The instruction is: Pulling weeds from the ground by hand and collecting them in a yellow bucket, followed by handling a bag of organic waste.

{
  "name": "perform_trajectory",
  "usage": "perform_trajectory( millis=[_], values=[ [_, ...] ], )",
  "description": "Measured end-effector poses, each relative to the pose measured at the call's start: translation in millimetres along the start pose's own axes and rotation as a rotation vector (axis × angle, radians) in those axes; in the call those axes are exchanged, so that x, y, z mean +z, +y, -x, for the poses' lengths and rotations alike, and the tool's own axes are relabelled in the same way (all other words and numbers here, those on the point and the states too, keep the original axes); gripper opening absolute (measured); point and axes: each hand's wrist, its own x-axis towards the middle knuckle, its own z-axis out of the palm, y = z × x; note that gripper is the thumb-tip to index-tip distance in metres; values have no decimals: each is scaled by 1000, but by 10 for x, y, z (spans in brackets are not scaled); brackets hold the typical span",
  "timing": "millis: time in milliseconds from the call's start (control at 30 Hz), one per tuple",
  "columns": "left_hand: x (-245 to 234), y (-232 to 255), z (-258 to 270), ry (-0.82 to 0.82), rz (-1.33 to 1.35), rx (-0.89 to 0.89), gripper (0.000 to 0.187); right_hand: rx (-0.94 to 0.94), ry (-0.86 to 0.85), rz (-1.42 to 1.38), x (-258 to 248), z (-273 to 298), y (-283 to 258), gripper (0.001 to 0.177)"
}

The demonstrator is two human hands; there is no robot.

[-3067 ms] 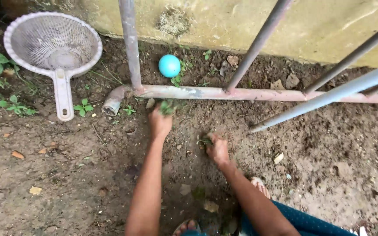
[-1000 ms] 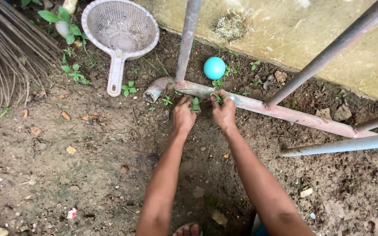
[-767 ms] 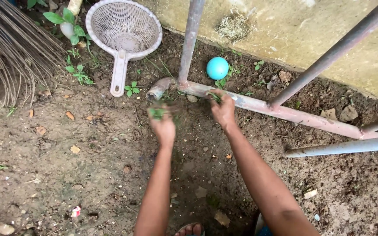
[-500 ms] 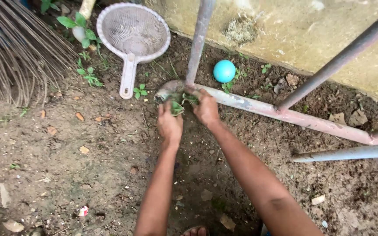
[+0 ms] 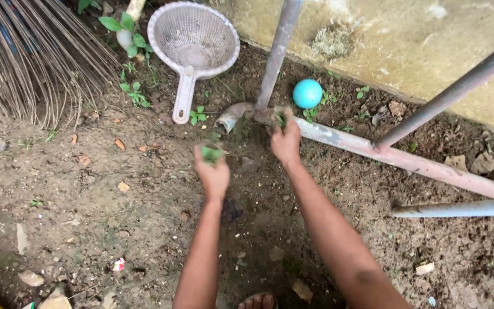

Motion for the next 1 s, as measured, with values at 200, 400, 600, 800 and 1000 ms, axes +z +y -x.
perform_trajectory(
  millis=[200,400,600,800,1000],
  values=[
    [-121,12,-151,-18,-214,-103,48,-1,-197,40,163,-34,-83,21],
    [132,-485,-194,-286,-815,-219,52,-56,-351,617,348,79,-121,34],
    [12,60,-286,-137,-404,-326,34,-91,-282,460,436,-131,272,30],
    [-314,-88,-707,5,-428,-266,34,222,80,-263,-5,188,-515,13],
    [45,-401,-1352,-189,-849,-203,31,128,-50,151,1,438,-18,25]
  ],
)
